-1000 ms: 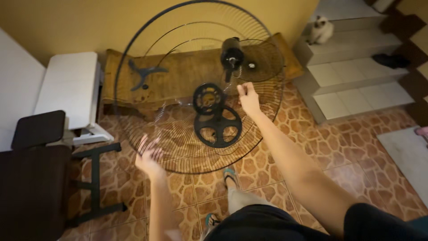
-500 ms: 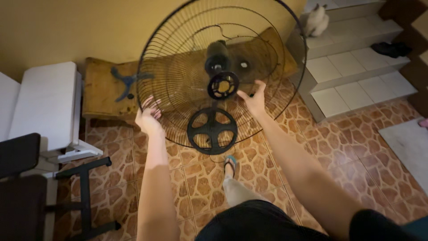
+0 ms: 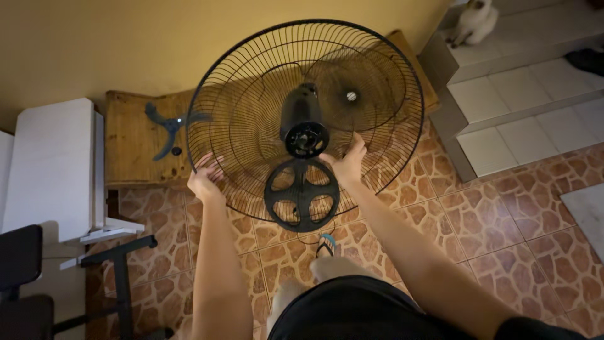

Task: The person disassembles a standing fan by removing the front grille, fan blades, and rear grille, then reassembles it by placing the blades back onto the motor hub and securing both grilles. The person handles the fan components by hand without using tools.

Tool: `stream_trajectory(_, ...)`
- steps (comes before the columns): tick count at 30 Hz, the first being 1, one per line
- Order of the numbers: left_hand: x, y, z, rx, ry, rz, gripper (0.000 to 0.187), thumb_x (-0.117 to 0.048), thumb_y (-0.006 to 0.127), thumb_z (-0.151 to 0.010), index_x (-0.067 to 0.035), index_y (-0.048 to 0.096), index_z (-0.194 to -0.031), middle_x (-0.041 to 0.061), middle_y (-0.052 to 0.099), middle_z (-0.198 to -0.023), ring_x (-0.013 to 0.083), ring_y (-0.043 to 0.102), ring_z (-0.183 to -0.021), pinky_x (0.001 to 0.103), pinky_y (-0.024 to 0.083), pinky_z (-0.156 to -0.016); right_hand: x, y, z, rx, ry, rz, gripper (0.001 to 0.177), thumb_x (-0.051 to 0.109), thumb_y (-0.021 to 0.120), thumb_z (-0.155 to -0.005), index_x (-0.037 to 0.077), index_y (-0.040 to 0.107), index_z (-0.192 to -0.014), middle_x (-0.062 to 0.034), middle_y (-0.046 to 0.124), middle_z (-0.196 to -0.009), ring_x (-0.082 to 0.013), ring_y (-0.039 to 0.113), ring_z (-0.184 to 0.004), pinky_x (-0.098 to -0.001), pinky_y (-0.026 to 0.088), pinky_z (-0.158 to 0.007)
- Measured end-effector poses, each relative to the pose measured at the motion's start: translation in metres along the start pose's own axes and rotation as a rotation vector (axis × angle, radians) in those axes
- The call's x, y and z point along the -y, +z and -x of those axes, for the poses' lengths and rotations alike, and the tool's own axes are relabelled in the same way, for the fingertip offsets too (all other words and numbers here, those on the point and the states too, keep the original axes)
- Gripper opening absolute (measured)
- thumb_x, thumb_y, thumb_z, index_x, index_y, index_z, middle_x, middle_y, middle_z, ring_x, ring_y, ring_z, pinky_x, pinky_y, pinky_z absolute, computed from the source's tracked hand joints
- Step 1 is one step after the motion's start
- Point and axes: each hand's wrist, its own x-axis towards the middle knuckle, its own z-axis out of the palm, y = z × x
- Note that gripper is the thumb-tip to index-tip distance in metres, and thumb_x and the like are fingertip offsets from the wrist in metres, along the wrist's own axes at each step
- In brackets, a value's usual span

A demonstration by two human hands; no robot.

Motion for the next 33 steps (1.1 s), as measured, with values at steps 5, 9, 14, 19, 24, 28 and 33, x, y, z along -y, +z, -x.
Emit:
stream_trajectory(5,-0.003,0.003,0.006,0.048,0.016,-0.009,0.035,0.005,0.047,-0.082,0.002,0.071,-0.107,0.011,0.062,-0.084,0.021,0.058,-0.062,0.031,0.05,-0.057,0.014,0.01,0.011,-0.024,0.098,-0.006,0.125,0.027,0.093,-0.062,0.012,0.004,-0.148,-0.0266,0.013,-0.146,-0.0416,0.03,-0.133,-0.049,0.038,-0.105)
stream_trajectory(9,-0.019,0.007,0.014,0.038,0.013,-0.053,0.034,0.005,0.045,-0.08,0.004,0.07,-0.104,0.011,0.068,-0.088,0.0204,0.06,-0.066,0.032,0.05,-0.058,0.015,0.018,0.021,-0.057,0.194,-0.038,0.125,0.028,0.092,-0.063,0.011,0.003,-0.15,-0.0258,0.009,-0.152,-0.0408,0.026,-0.138,-0.048,0.037,-0.108)
stream_trajectory(14,-0.026,-0.008,0.011,0.07,0.002,-0.098,0.028,0.004,0.051,-0.081,0.006,0.069,-0.103,0.014,0.065,-0.087,0.023,0.06,-0.065,0.033,0.053,-0.06,-0.006,0.036,0.05,-0.19,0.041,-0.09,0.126,0.027,0.092,-0.062,0.002,0.003,-0.149,-0.0253,0.014,-0.152,-0.0394,0.027,-0.139,-0.0461,0.034,-0.114)
stream_trajectory(19,-0.022,-0.009,-0.007,0.156,0.025,-0.121,0.031,0.003,0.052,-0.077,0.006,0.07,-0.102,0.012,0.066,-0.084,0.0194,0.06,-0.063,0.029,0.047,-0.055,-0.014,0.053,0.058,-0.189,0.147,-0.019,0.127,0.03,0.093,-0.065,0.0,0.003,-0.149,-0.0246,0.017,-0.152,-0.0384,0.027,-0.139,-0.0462,0.031,-0.115)
stream_trajectory(24,-0.015,0.017,-0.035,0.332,0.105,-0.112,0.04,0.003,0.049,-0.072,0.003,0.071,-0.105,0.011,0.073,-0.093,0.0138,0.062,-0.068,0.022,0.047,-0.059,-0.016,0.063,0.03,-0.184,0.24,-0.055,0.135,0.032,0.095,-0.061,0.001,-0.002,-0.149,-0.026,0.011,-0.154,-0.038,0.023,-0.142,-0.0458,0.028,-0.116)
stream_trajectory(28,-0.007,0.036,-0.051,0.333,0.103,-0.101,0.04,0.002,0.051,-0.072,0.002,0.072,-0.106,0.01,0.073,-0.09,0.0125,0.062,-0.068,0.021,0.052,-0.064,-0.029,0.078,0.005,-0.168,0.221,-0.032,0.145,0.035,0.097,-0.06,0.001,-0.012,-0.149,-0.0292,0.002,-0.155,-0.0414,0.014,-0.144,-0.0476,0.025,-0.116)
stream_trajectory(33,0.0,0.042,-0.077,0.313,0.097,-0.106,0.037,0.003,0.052,-0.073,0.0,0.073,-0.104,0.008,0.072,-0.089,0.012,0.062,-0.068,0.022,0.051,-0.062,-0.029,0.098,-0.015,-0.191,0.17,0.009,0.148,0.036,0.098,-0.061,0.0,-0.016,-0.148,-0.0351,0.003,-0.152,-0.0456,0.015,-0.143,-0.0501,0.023,-0.117)
